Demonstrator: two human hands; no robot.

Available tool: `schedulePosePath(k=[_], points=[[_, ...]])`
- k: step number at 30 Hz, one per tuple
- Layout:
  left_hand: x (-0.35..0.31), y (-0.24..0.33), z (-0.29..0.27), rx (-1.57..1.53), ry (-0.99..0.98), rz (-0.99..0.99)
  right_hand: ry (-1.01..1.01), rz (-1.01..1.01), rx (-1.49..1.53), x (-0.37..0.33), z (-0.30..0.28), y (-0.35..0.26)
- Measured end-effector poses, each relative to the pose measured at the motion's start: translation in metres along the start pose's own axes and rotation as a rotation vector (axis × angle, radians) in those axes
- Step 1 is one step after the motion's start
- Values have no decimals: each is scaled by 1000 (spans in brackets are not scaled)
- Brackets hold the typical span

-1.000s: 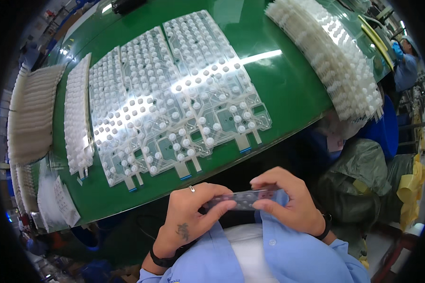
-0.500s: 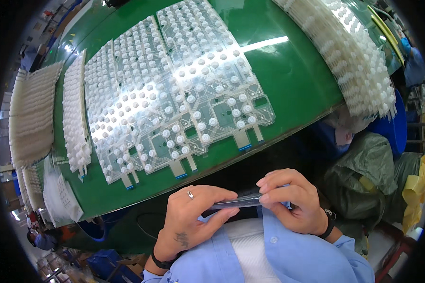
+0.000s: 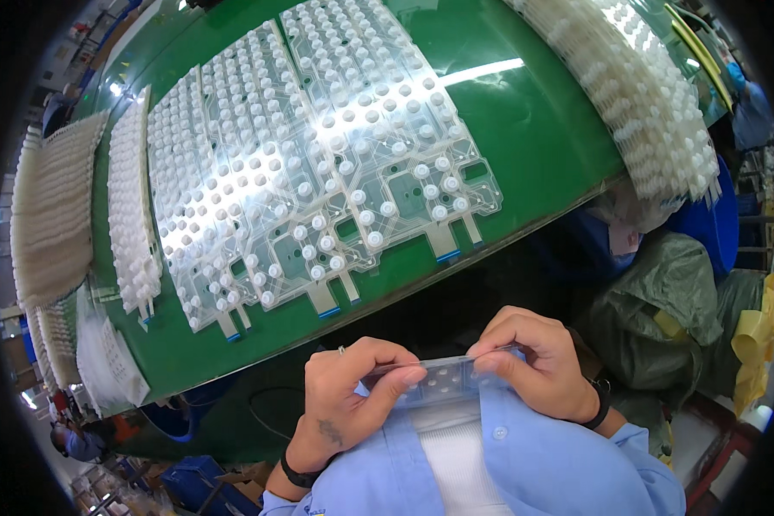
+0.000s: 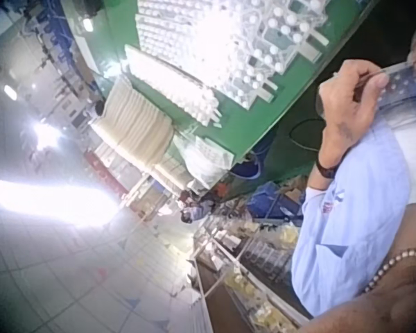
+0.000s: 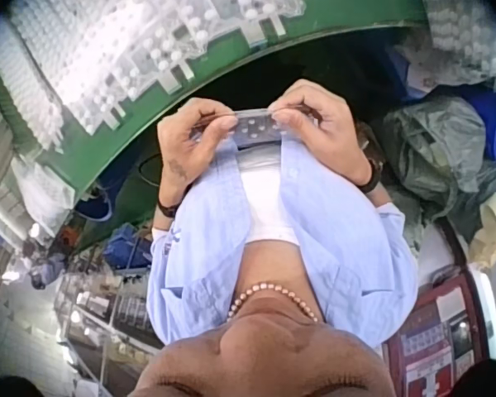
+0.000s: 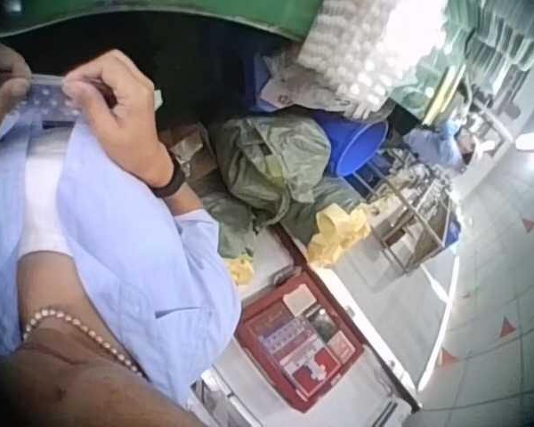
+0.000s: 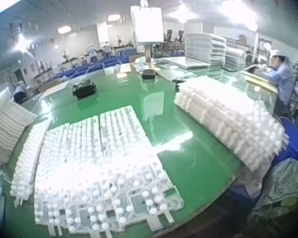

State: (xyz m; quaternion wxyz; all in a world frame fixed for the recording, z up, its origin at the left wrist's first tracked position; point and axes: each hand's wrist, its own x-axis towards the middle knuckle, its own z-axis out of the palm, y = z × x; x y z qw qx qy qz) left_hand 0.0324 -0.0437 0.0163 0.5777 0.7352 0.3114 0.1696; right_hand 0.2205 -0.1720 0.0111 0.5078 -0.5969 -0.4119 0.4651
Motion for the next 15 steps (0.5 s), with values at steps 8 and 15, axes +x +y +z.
schedulePosePath(k=[8, 15], points=[[2, -6, -8, 162, -82, 249, -46, 51, 19, -1, 1, 1], [11, 5, -10, 205, -13, 281, 178, -31, 141, 7, 2, -7]])
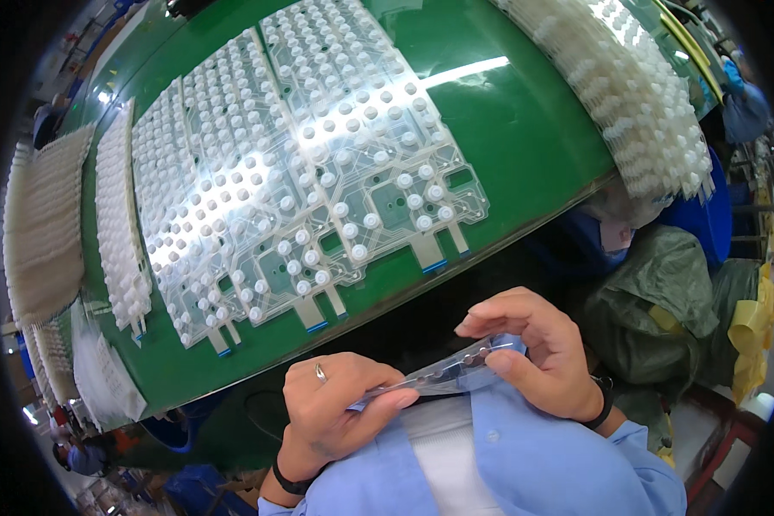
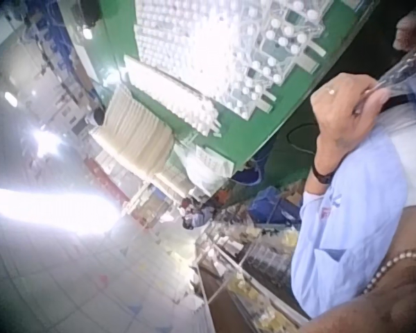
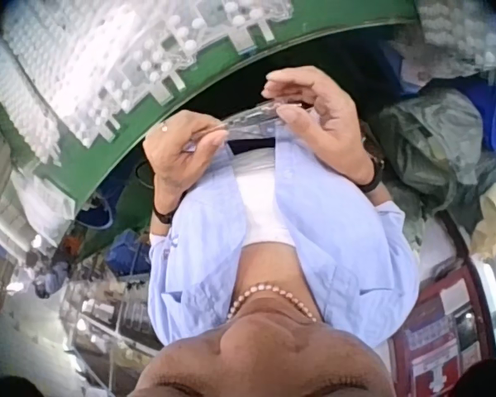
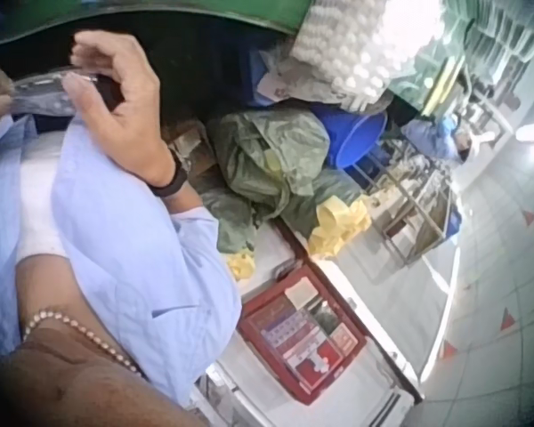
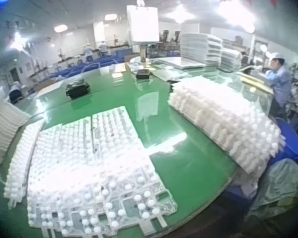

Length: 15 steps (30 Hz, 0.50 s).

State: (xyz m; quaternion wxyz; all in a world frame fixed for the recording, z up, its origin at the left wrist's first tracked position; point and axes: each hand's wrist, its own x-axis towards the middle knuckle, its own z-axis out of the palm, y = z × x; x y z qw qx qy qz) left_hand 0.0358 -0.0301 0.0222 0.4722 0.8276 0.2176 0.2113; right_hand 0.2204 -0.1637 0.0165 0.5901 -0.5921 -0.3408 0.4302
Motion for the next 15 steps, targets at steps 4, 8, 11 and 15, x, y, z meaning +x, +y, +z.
schedulePosePath(k=[4, 8, 11, 15], points=[[8, -3, 3, 25, 11, 12, -10, -140, -199, 5, -15, 1], [12, -4, 7, 51, 43, 16, 39, -139, -287, 8, -17, -6], [19, 1, 2, 47, -30, -71, 51, -229, -435, 13, -20, -9], [34, 3, -4, 73, -16, -122, 71, -307, -400, 22, -29, -14]])
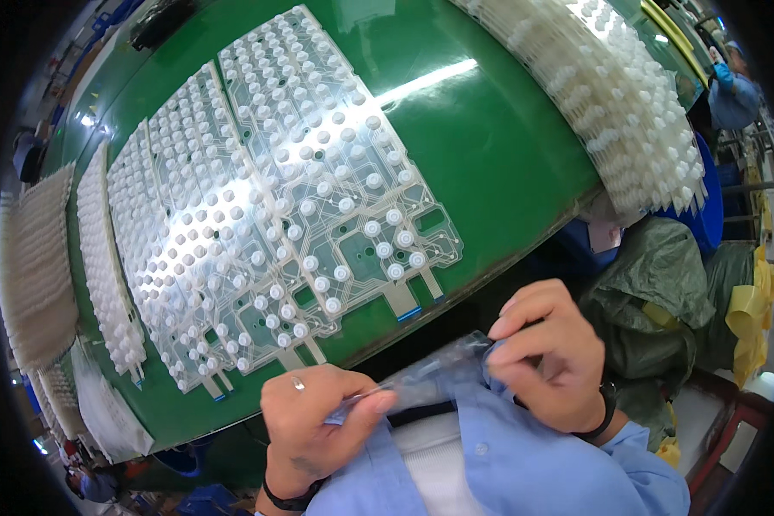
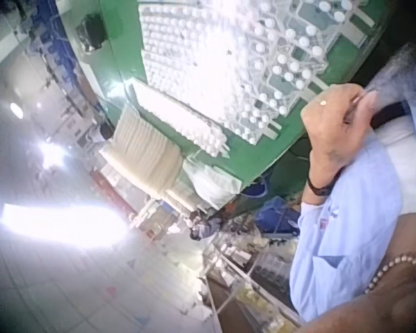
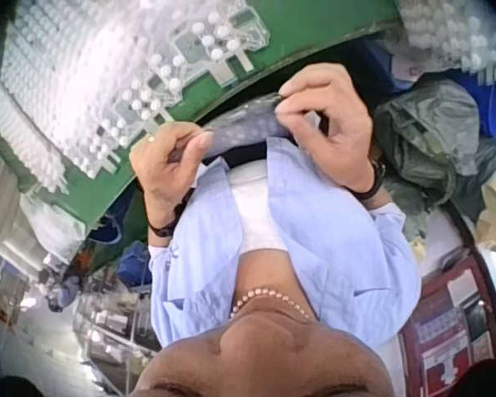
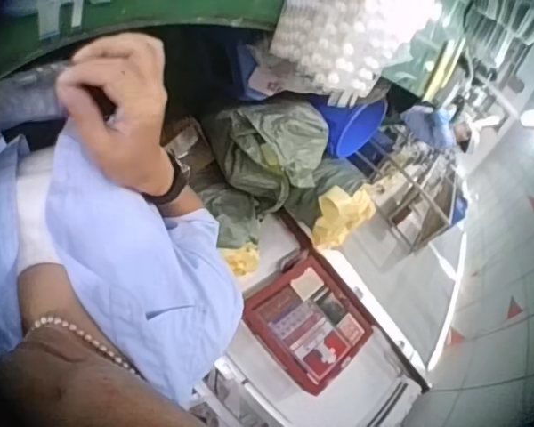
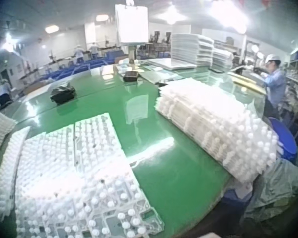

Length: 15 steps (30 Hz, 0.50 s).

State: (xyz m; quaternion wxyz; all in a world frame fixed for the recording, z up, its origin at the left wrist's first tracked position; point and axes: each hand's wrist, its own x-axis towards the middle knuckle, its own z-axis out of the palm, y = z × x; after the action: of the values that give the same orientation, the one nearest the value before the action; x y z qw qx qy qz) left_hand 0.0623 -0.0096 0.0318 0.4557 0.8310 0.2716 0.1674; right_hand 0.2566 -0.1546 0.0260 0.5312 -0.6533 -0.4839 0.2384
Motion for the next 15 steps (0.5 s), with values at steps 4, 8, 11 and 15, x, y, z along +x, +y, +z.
schedulePosePath(k=[4, 8, 11, 15], points=[[14, -6, -6, 52, 28, 52, 49, 93, 137, 13, -4, 14], [16, -8, -2, -4, 27, 25, -71, 12, 56, 23, 4, 8], [14, -10, 0, -25, 48, 26, -117, 65, 43, 19, 17, 5], [10, -9, 3, -15, 72, 101, -157, 153, 102, 14, 19, 3]])
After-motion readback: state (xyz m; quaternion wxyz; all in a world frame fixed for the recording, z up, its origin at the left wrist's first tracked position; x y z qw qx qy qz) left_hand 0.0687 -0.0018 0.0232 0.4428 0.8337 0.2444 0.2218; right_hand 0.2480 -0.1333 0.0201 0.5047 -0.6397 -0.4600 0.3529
